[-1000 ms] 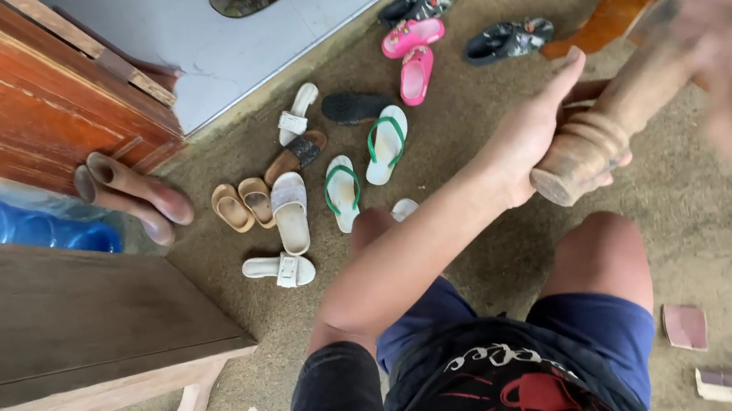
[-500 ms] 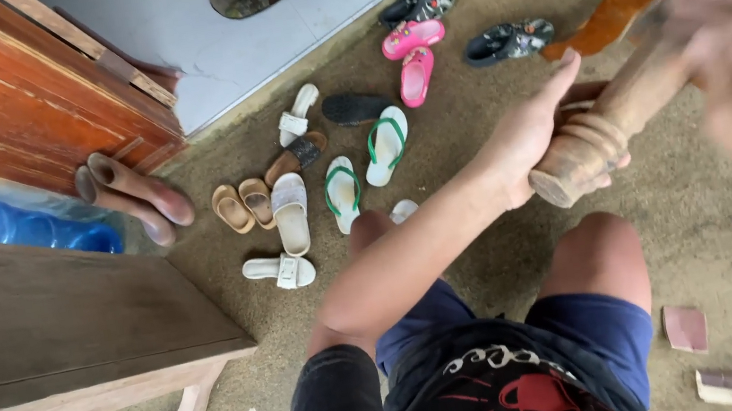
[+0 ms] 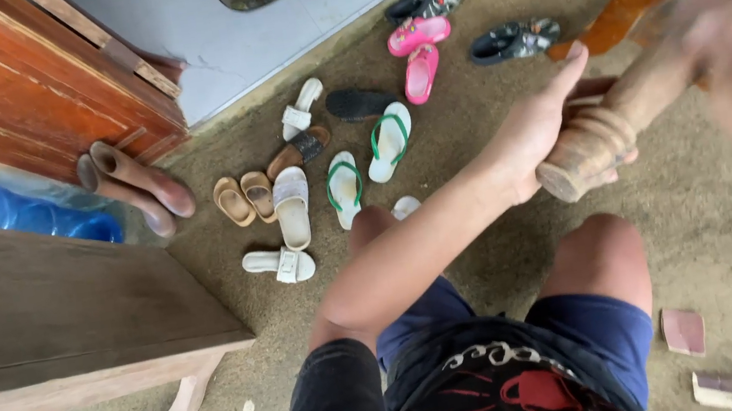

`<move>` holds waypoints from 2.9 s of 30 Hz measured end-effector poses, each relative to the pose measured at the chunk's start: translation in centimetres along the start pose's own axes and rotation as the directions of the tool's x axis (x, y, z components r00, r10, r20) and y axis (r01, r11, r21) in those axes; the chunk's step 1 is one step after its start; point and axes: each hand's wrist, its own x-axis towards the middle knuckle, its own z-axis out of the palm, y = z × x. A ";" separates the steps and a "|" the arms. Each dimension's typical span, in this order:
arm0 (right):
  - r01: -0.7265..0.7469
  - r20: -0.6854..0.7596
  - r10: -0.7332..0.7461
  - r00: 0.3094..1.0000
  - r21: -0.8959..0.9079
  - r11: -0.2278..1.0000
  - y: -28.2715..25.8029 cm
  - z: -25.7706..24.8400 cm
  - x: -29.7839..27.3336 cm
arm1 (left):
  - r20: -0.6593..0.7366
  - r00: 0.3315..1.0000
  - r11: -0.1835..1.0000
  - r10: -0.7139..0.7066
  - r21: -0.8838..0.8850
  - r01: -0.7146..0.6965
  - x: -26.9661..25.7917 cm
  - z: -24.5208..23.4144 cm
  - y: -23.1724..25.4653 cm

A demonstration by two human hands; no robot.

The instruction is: Sanding a wooden chair leg with sandpaper to smooth the wood.

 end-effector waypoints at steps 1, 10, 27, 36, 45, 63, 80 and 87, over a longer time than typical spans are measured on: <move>0.245 -0.053 -0.239 0.969 0.243 0.939 -3.7 -2.0 1.9 | -0.002 1.000 1.000 0.006 -0.012 -0.006 -0.1 -0.1 0.0; 0.237 -0.326 -0.136 0.935 0.294 0.926 -6.5 2.6 -2.7 | 0.115 0.985 0.975 0.128 -0.199 -0.103 0.6 -2.2 -2.4; -0.064 -0.602 0.370 0.707 0.466 0.882 -7.0 3.1 -4.2 | 0.112 0.994 0.939 0.003 -0.341 0.036 1.9 -3.3 -3.5; -0.070 -0.256 0.175 0.951 0.371 0.926 -9.8 -0.6 -2.7 | 0.098 0.967 0.940 0.235 -0.277 -0.200 2.9 -3.0 -5.0; -0.260 -0.123 0.358 0.926 0.482 0.837 -7.8 -0.2 -3.0 | 0.283 0.955 0.866 0.088 -0.495 0.067 3.0 -2.9 -4.4; -0.054 -0.189 0.073 0.979 0.104 0.993 -9.1 0.1 -2.2 | -0.057 0.991 0.944 0.121 -0.301 -0.133 4.3 -2.6 -5.4; -0.081 -0.288 0.127 0.949 0.168 0.982 -8.9 1.9 -6.0 | 0.096 0.984 0.910 0.151 -0.403 -0.100 4.3 -2.6 -5.0; -0.009 -0.370 0.114 0.922 0.274 0.962 -10.5 2.6 -4.6 | 0.037 0.999 0.972 0.037 -0.233 -0.027 1.8 -2.4 -3.6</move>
